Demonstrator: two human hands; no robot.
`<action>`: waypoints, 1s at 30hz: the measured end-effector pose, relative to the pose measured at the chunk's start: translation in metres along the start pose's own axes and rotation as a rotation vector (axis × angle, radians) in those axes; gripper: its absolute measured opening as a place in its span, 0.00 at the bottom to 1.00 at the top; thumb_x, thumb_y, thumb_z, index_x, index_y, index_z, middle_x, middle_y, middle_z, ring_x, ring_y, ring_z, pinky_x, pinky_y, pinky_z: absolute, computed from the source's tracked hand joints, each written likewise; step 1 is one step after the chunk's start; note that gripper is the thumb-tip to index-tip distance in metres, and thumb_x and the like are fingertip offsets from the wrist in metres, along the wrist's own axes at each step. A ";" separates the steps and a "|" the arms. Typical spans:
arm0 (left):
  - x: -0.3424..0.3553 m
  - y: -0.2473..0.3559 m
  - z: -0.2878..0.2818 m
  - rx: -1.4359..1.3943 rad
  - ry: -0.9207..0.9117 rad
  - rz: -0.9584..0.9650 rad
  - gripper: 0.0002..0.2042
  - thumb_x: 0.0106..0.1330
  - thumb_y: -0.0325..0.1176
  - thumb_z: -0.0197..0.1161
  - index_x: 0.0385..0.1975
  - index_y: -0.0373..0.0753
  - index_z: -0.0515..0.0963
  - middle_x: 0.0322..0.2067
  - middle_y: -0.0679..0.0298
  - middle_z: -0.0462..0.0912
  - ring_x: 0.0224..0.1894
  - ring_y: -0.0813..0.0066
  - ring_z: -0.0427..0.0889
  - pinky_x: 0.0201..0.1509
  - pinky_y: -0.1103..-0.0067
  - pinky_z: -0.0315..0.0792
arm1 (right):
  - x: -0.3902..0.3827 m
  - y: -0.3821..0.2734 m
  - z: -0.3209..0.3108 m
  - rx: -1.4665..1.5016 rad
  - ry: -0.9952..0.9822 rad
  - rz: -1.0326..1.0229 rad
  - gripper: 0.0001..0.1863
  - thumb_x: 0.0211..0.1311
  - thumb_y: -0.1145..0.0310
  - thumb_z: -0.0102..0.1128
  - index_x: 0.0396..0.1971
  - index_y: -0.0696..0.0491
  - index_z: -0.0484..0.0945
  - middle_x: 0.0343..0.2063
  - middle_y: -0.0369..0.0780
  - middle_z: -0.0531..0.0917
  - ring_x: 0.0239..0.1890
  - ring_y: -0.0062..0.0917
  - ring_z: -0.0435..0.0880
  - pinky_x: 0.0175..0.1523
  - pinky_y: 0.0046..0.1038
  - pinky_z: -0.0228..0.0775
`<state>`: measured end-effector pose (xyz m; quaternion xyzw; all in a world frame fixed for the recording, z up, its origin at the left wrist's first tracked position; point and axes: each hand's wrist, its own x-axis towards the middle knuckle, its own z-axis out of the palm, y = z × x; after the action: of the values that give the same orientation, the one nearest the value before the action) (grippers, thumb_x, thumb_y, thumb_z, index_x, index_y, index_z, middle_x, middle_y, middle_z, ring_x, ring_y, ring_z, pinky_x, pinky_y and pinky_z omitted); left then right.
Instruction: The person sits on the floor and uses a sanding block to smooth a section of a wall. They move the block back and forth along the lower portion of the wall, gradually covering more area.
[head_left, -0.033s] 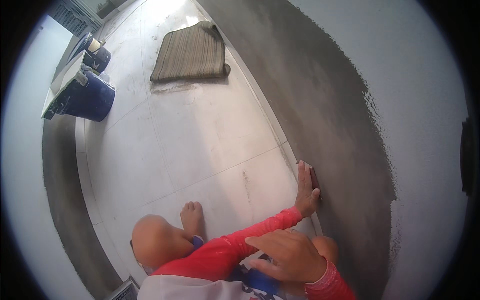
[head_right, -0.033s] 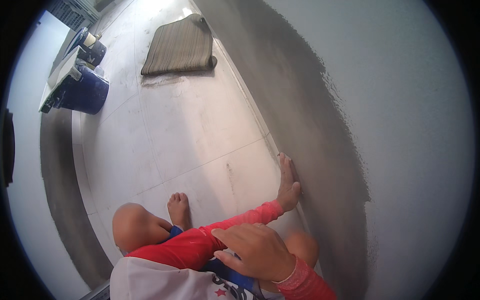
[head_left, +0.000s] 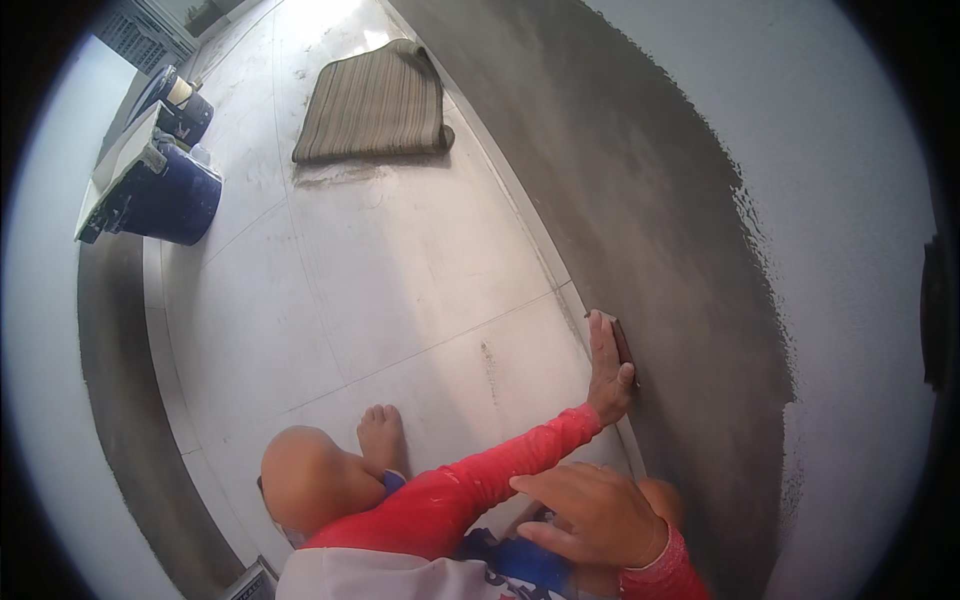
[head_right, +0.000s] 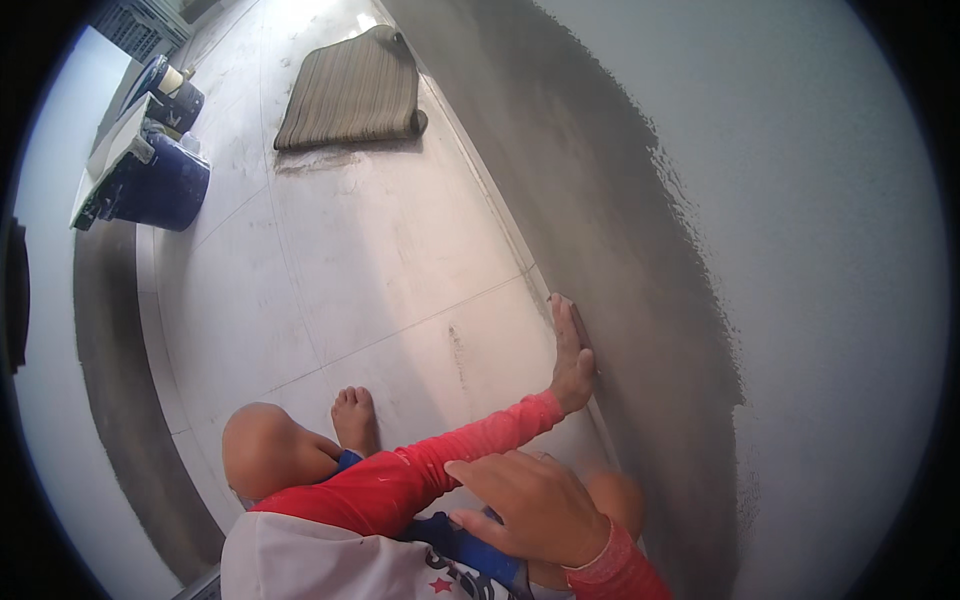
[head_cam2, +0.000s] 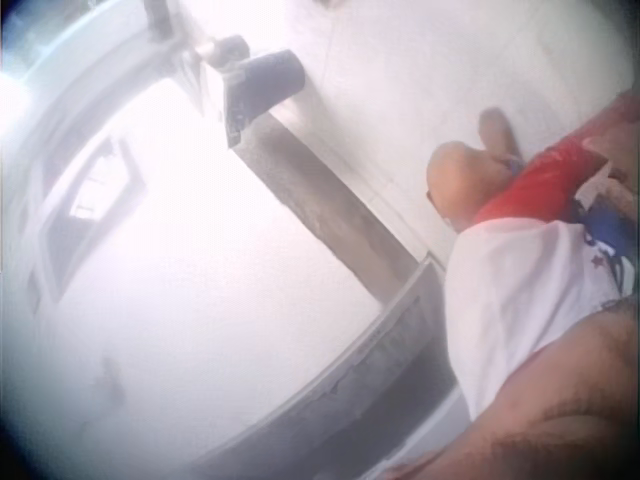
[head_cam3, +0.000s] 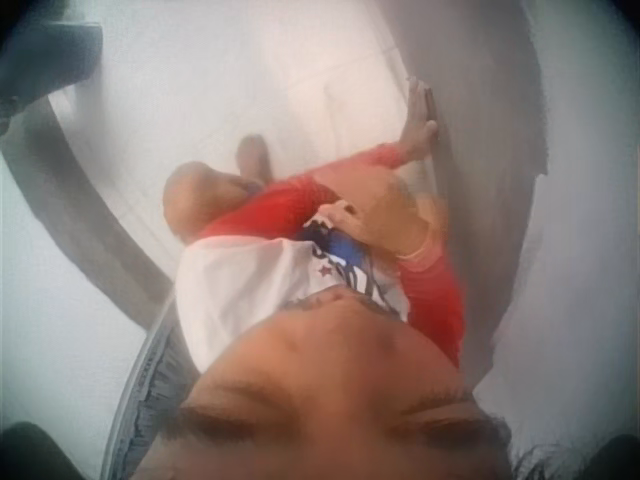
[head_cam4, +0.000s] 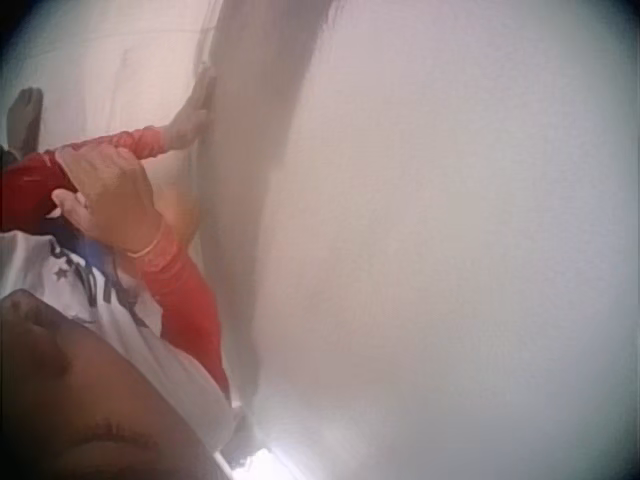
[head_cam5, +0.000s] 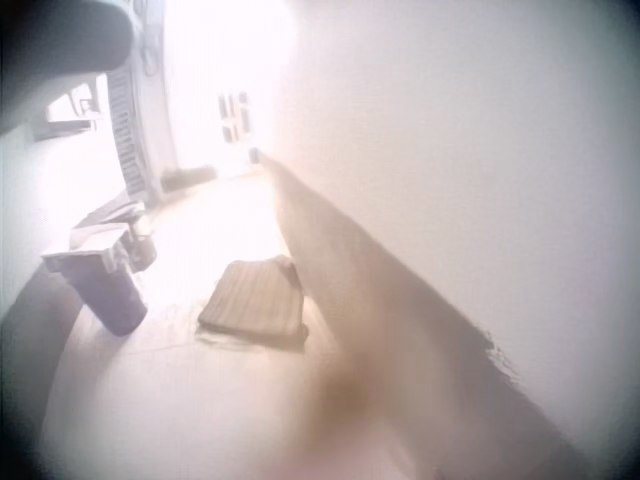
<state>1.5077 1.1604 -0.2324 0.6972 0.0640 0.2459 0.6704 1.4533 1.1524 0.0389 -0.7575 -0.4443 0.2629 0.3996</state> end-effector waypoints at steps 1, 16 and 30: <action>0.021 -0.006 -0.002 -0.022 0.049 -0.021 0.41 0.79 0.59 0.34 0.78 0.32 0.32 0.79 0.44 0.27 0.81 0.47 0.26 0.81 0.61 0.27 | -0.011 0.002 -0.007 -0.029 -0.045 0.088 0.23 0.58 0.60 0.70 0.52 0.54 0.81 0.35 0.42 0.86 0.38 0.37 0.86 0.46 0.38 0.77; -0.004 0.022 0.004 -0.107 -0.047 -0.223 0.46 0.77 0.64 0.30 0.76 0.26 0.31 0.77 0.38 0.30 0.80 0.41 0.26 0.80 0.56 0.25 | -0.058 -0.046 0.048 -0.193 0.063 1.146 0.24 0.64 0.64 0.62 0.59 0.54 0.77 0.53 0.50 0.81 0.56 0.46 0.79 0.62 0.41 0.70; 0.204 -0.039 -0.079 -0.081 0.160 -0.130 0.44 0.78 0.63 0.32 0.77 0.29 0.34 0.78 0.41 0.34 0.81 0.47 0.30 0.82 0.61 0.29 | -0.003 -0.042 0.078 -0.160 0.155 0.977 0.25 0.61 0.61 0.67 0.55 0.57 0.77 0.44 0.50 0.85 0.46 0.46 0.84 0.50 0.42 0.76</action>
<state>1.6607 1.3210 -0.2191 0.6420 0.1522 0.2590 0.7054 1.3738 1.1904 0.0317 -0.9226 -0.0251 0.3274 0.2024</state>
